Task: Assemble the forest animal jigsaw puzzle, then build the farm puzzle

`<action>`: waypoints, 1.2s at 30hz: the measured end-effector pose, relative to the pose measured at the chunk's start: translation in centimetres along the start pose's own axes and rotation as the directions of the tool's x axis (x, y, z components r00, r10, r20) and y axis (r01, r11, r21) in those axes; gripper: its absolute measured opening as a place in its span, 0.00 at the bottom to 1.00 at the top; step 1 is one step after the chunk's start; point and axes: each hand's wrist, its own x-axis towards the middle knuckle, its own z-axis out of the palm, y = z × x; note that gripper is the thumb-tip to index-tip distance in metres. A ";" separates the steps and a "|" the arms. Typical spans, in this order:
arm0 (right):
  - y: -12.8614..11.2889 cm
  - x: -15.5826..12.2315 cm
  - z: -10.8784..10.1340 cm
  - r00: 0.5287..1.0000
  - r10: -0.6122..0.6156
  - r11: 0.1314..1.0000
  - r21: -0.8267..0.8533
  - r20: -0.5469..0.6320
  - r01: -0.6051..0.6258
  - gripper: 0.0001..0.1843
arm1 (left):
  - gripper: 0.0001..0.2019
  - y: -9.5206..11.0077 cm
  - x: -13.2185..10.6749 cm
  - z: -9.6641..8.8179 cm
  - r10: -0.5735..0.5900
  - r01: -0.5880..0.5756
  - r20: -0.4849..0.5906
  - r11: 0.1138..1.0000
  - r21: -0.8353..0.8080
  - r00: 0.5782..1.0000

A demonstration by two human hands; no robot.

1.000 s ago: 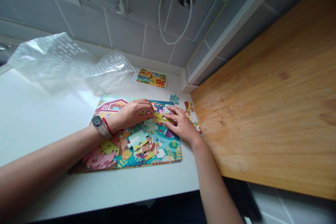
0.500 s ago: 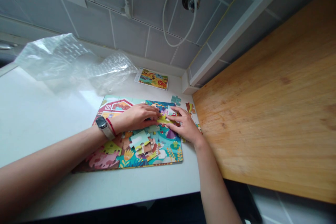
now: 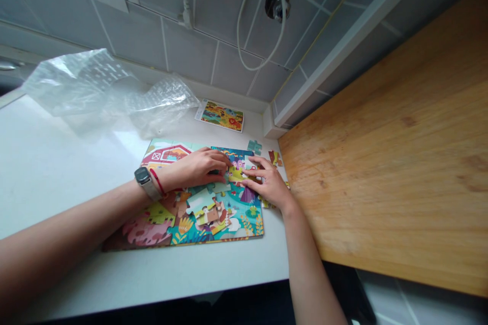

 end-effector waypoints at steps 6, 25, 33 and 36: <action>-0.6 0.2 0.3 0.999 -0.013 0.999 0.037 -0.048 0.014 0.25 | 0.07 -0.6 0.1 -1.2 0.003 -0.004 -0.036 1.000 -0.023 0.999; 0.2 0.5 0.5 0.938 0.067 0.993 0.112 -0.341 -0.031 0.13 | 0.14 -1.1 0.3 -5.7 -0.082 0.100 -0.115 0.982 0.162 0.990; -0.6 0.2 0.5 1.000 -0.016 0.997 -0.075 -0.001 0.016 0.26 | 0.15 3.8 1.3 -7.6 -0.079 0.091 -0.083 0.985 0.144 0.993; -0.6 0.3 0.8 1.000 0.007 0.997 -0.081 -0.003 -0.008 0.25 | 0.12 9.3 1.3 -5.6 -0.002 0.000 0.055 1.000 0.024 0.998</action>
